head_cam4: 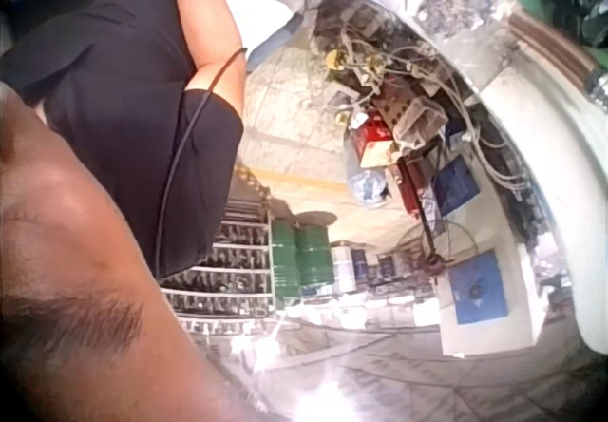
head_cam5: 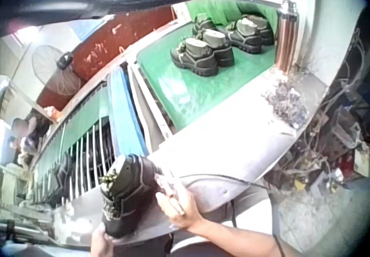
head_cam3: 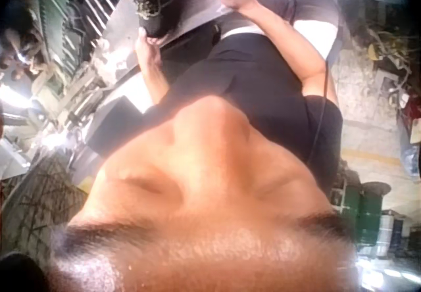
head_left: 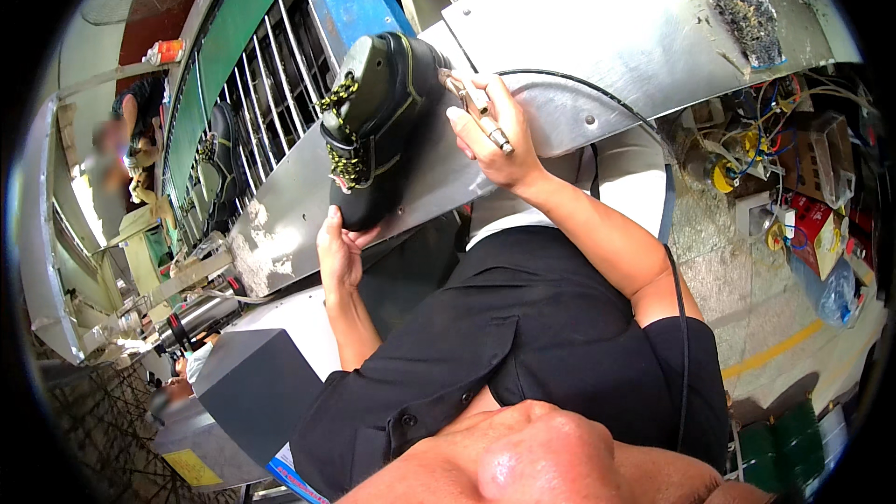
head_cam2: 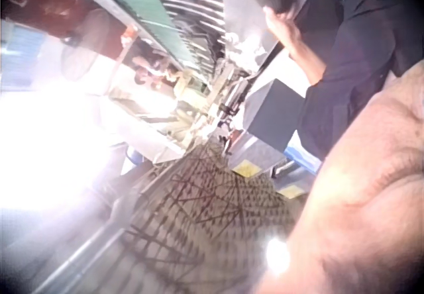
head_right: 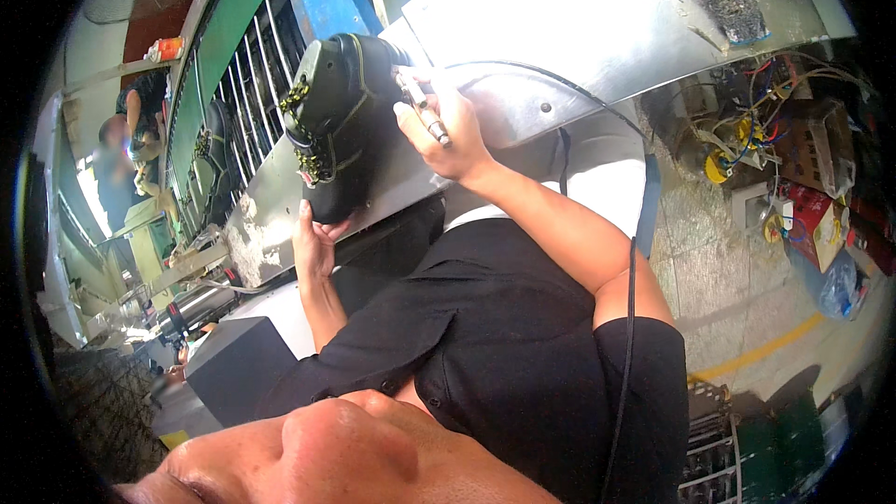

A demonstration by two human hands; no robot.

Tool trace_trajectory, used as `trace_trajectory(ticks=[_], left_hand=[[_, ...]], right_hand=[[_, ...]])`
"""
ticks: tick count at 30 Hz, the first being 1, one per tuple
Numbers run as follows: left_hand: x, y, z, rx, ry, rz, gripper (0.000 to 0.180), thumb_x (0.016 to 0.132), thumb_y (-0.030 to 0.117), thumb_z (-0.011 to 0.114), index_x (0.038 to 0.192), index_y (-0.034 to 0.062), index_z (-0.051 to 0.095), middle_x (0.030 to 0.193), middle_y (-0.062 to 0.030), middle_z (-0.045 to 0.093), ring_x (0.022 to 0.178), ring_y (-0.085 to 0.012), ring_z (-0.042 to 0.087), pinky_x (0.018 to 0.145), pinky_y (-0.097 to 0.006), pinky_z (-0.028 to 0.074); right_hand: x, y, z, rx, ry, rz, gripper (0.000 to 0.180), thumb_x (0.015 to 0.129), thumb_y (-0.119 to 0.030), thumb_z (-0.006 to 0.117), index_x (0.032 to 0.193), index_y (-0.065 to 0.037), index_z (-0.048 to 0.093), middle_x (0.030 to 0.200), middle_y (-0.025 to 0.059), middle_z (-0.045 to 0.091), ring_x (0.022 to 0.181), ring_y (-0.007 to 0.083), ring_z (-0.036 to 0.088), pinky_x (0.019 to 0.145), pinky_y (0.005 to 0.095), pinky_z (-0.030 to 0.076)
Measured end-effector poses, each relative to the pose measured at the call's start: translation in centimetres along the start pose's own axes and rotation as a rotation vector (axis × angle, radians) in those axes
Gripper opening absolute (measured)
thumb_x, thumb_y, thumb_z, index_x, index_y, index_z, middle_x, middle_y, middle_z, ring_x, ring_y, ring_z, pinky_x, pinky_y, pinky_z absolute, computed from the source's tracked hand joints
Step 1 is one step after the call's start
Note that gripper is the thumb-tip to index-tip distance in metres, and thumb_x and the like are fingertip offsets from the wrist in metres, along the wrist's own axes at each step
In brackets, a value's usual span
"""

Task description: The person picks up shoes from a conveyor belt, uses a handheld spray tool to apply a coating to the outsoles and sides, and returns each shoe to the belt.

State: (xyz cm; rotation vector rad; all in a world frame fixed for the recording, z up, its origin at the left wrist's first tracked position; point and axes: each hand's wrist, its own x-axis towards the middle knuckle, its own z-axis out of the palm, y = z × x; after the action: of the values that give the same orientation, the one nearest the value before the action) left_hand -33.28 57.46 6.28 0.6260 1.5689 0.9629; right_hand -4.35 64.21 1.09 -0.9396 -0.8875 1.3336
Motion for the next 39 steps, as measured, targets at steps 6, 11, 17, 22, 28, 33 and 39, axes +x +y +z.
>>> trace_trajectory(ticks=[6,11,17,22,28,33,39], left_hand=[[-3.6,-0.6,5.1,-0.053,-0.273,-0.193,0.058,0.102,0.042,0.040,0.134,-0.0062,0.042,0.119,-0.0228,0.062,0.099,-0.0371,0.067,0.077,-0.037,0.061],[-3.3,-0.5,9.6,-0.138,-0.438,-0.279,0.069,0.101,0.052,0.030,0.135,-0.0071,0.040,0.122,-0.0243,0.059,0.105,-0.0365,0.065,0.086,-0.040,0.058],[-3.2,-0.1,14.0,-0.203,-0.644,-0.416,0.082,0.096,0.065,0.022,0.145,-0.0002,0.026,0.132,-0.0296,0.050,0.119,-0.0372,0.056,0.092,-0.045,0.053],[-2.4,-0.1,16.9,-0.244,-0.818,-0.478,0.090,0.093,0.070,0.020,0.146,-0.0025,0.020,0.132,-0.0322,0.049,0.121,-0.0390,0.054,0.096,-0.046,0.050],[-0.5,-1.3,20.5,-0.333,-0.935,-0.449,0.097,0.089,0.074,0.012,0.139,-0.0091,0.024,0.126,-0.0300,0.054,0.117,-0.0362,0.057,0.102,-0.045,0.044],[1.5,-1.7,22.6,-0.374,-0.942,-0.389,0.095,0.089,0.073,0.008,0.133,-0.0080,0.030,0.125,-0.0243,0.055,0.108,-0.0327,0.060,0.099,-0.045,0.046],[2.0,-1.1,24.2,-0.392,-0.874,-0.253,0.092,0.093,0.069,0.008,0.140,-0.0079,0.030,0.137,-0.0281,0.046,0.126,-0.0339,0.050,0.102,-0.044,0.045]], right_hand=[[-1.0,-0.3,1.1,0.039,-0.072,0.009,0.039,0.091,-0.009,0.057,0.127,0.000,0.047,0.064,-0.0008,0.052,0.051,0.0056,0.046,0.047,0.0215,0.037],[-1.4,-2.0,-0.3,0.184,-0.164,0.198,0.038,0.092,-0.007,0.056,0.127,0.001,0.047,0.070,0.0011,0.054,0.053,0.0047,0.045,0.047,0.0217,0.037],[-3.1,-3.8,-3.7,0.204,-0.174,0.324,0.033,0.090,-0.008,0.059,0.121,0.001,0.051,0.067,-0.0007,0.051,0.052,0.0051,0.046,0.048,0.0226,0.038],[-4.1,-7.0,-6.2,0.154,-0.143,0.365,0.033,0.091,-0.009,0.057,0.122,0.002,0.052,0.074,0.0021,0.054,0.052,0.0054,0.045,0.048,0.0221,0.037],[-4.9,-8.7,-6.4,0.118,-0.006,0.308,0.034,0.092,-0.008,0.056,0.123,0.003,0.049,0.075,0.0026,0.055,0.053,0.0050,0.046,0.048,0.0201,0.036],[-5.8,-7.3,-4.9,0.118,0.093,0.162,0.034,0.093,-0.009,0.057,0.124,0.003,0.048,0.081,0.0037,0.057,0.055,0.0044,0.046,0.049,0.0193,0.037],[-6.6,-3.7,-3.5,-0.263,0.072,-0.077,0.037,0.094,-0.002,0.052,0.130,0.001,0.043,0.089,0.0064,0.060,0.062,0.0079,0.052,0.055,0.0223,0.043]])
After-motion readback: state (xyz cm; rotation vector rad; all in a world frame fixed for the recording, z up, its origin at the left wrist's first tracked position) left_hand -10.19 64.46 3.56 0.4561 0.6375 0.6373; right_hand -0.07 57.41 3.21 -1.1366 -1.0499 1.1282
